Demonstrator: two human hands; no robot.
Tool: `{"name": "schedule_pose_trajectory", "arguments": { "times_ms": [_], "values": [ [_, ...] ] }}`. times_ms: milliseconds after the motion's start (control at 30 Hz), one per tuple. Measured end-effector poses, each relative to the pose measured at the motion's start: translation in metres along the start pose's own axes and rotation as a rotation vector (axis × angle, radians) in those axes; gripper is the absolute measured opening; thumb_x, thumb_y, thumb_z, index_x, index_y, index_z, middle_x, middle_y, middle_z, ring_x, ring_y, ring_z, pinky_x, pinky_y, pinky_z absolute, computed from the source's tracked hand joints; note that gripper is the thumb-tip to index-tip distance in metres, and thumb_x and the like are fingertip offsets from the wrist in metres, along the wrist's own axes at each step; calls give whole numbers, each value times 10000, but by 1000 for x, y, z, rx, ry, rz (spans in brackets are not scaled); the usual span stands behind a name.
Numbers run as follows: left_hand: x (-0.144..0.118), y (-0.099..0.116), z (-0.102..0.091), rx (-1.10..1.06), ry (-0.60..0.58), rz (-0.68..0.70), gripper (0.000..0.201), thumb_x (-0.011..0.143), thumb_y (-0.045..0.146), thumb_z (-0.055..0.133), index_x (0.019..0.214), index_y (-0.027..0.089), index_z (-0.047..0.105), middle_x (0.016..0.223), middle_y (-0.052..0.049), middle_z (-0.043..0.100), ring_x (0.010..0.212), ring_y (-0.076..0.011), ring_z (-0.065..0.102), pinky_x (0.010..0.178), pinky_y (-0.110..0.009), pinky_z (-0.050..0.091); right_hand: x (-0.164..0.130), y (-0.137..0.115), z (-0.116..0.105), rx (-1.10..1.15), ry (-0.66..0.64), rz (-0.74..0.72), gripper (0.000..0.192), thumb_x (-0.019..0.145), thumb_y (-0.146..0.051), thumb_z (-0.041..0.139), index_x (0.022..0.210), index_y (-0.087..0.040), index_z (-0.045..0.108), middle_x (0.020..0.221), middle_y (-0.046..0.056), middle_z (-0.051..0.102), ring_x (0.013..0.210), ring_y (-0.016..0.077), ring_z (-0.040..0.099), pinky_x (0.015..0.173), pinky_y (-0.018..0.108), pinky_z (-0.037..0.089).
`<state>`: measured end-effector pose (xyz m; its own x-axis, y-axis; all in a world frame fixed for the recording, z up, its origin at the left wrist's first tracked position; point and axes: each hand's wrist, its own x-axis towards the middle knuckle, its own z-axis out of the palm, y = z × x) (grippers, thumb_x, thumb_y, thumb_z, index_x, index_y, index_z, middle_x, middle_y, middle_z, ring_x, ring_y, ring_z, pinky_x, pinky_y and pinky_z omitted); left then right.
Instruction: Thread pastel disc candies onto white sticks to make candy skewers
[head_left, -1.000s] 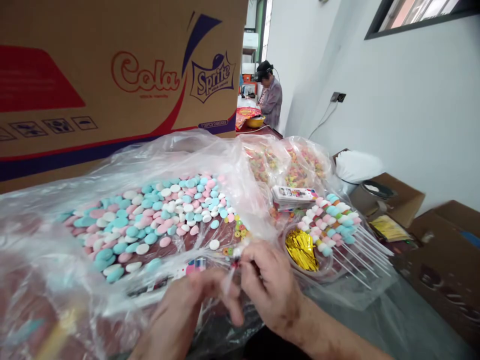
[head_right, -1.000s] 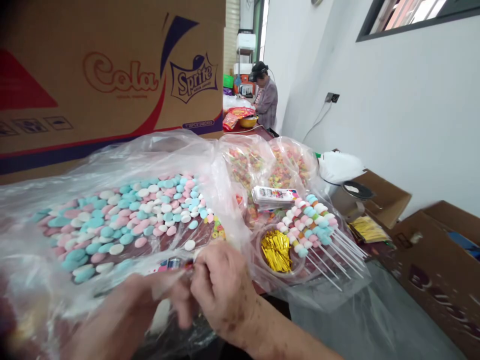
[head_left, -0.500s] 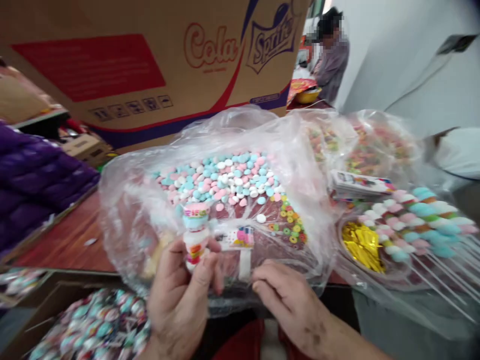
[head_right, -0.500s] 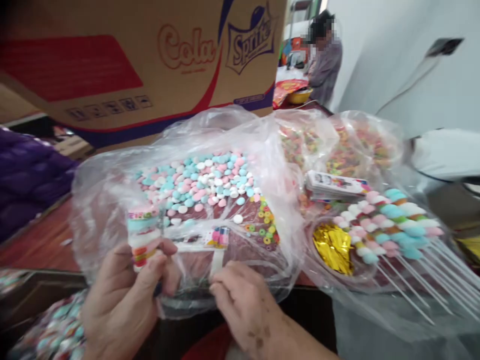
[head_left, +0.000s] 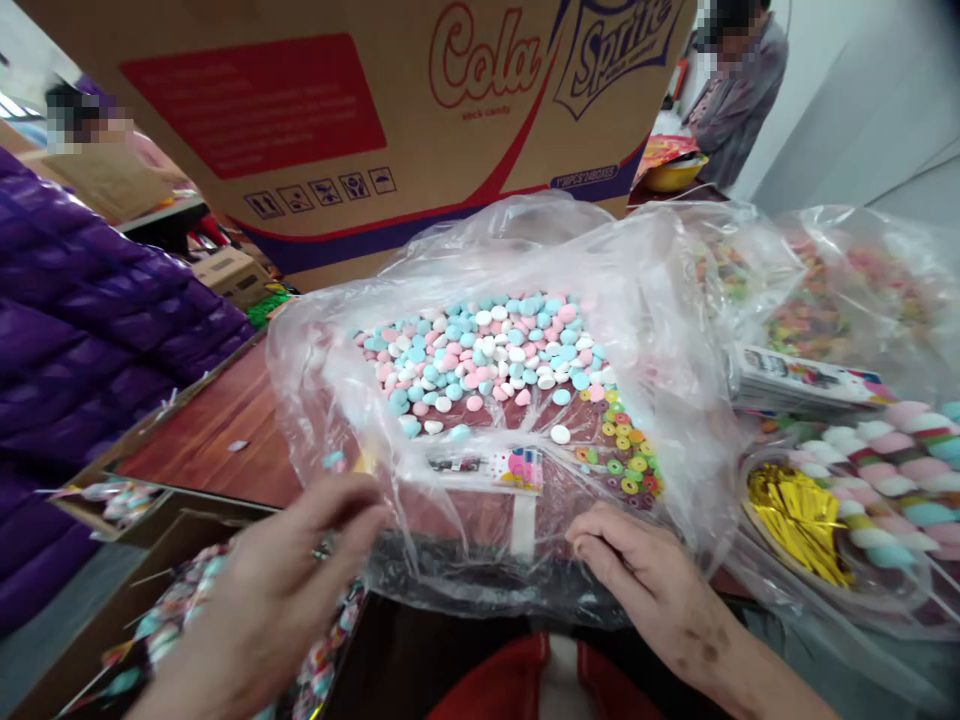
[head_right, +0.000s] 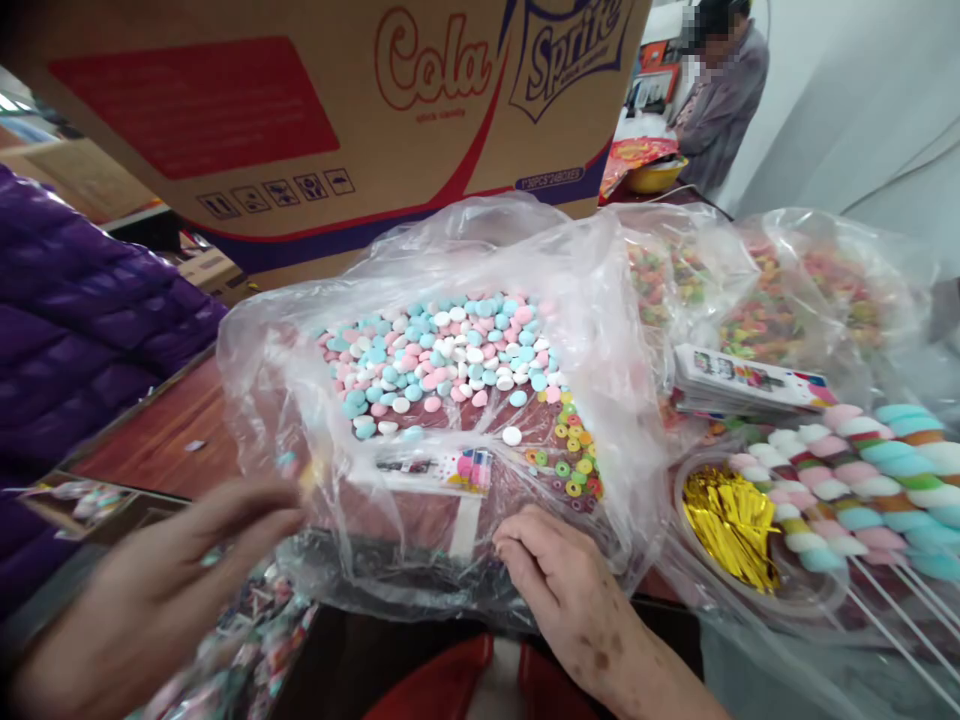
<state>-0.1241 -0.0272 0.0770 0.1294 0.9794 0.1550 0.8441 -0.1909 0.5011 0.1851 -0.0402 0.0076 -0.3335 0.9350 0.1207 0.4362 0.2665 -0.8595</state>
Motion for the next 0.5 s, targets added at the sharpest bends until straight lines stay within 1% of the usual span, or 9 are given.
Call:
{"name": "schedule_pose_trajectory", "arguments": {
  "times_ms": [67, 100, 133, 200, 233, 300, 367, 500],
  "values": [
    [21, 29, 39, -9, -166, 188, 192, 967, 303, 474, 903, 233, 641, 836, 1, 681, 765, -173, 636, 716, -273, 492, -2, 1, 0, -12, 2, -29, 222, 995, -226, 399, 886, -214, 591, 805, -17, 610, 740, 103, 587, 702, 201, 443],
    [31, 37, 57, 30, -172, 232, 210, 974, 255, 448, 883, 211, 632, 851, -21, 671, 806, -186, 629, 768, -299, 491, -3, 2, 0, -18, 2, -35, 217, 996, -222, 399, 896, -215, 590, 814, -15, 613, 746, 103, 589, 706, 204, 445],
    [40, 42, 73, 120, -167, 223, 218, 968, 238, 455, 828, 194, 616, 830, -39, 654, 805, -204, 615, 773, -327, 490, -5, 3, -1, -24, 4, -40, 213, 998, -219, 398, 903, -217, 589, 818, -14, 614, 749, 105, 590, 708, 206, 447],
    [55, 42, 97, 308, -122, 182, 171, 925, 282, 547, 808, 170, 599, 821, -78, 641, 824, -258, 592, 793, -403, 486, -8, 5, -2, -36, 6, -44, 207, 998, -215, 399, 911, -221, 587, 820, -14, 615, 751, 107, 591, 705, 210, 451],
    [59, 39, 104, 356, -111, 172, 166, 906, 297, 582, 803, 167, 595, 827, -87, 638, 832, -272, 583, 795, -422, 484, -10, 6, -3, -39, 8, -45, 206, 998, -212, 400, 910, -223, 586, 817, -14, 615, 748, 108, 591, 702, 210, 452],
    [65, 32, 112, 391, -108, 180, 146, 896, 281, 596, 808, 164, 588, 841, -95, 632, 841, -282, 571, 793, -435, 481, -11, 8, -4, -42, 18, -47, 206, 996, -204, 401, 906, -223, 586, 812, -12, 616, 738, 108, 593, 694, 211, 457],
    [67, 26, 114, 379, -121, 212, 128, 918, 227, 548, 807, 173, 579, 844, -86, 624, 836, -271, 565, 795, -425, 478, -10, 8, -3, -41, 34, -57, 207, 991, -196, 404, 900, -220, 588, 801, -9, 618, 726, 112, 596, 684, 213, 463],
    [70, 19, 117, 369, -136, 263, 206, 959, 155, 437, 809, 181, 575, 841, -75, 626, 849, -255, 569, 855, -428, 459, -6, 5, -1, -29, 61, -87, 207, 984, -183, 409, 903, -215, 597, 803, 1, 629, 734, 120, 608, 691, 216, 473]
  ]
}}
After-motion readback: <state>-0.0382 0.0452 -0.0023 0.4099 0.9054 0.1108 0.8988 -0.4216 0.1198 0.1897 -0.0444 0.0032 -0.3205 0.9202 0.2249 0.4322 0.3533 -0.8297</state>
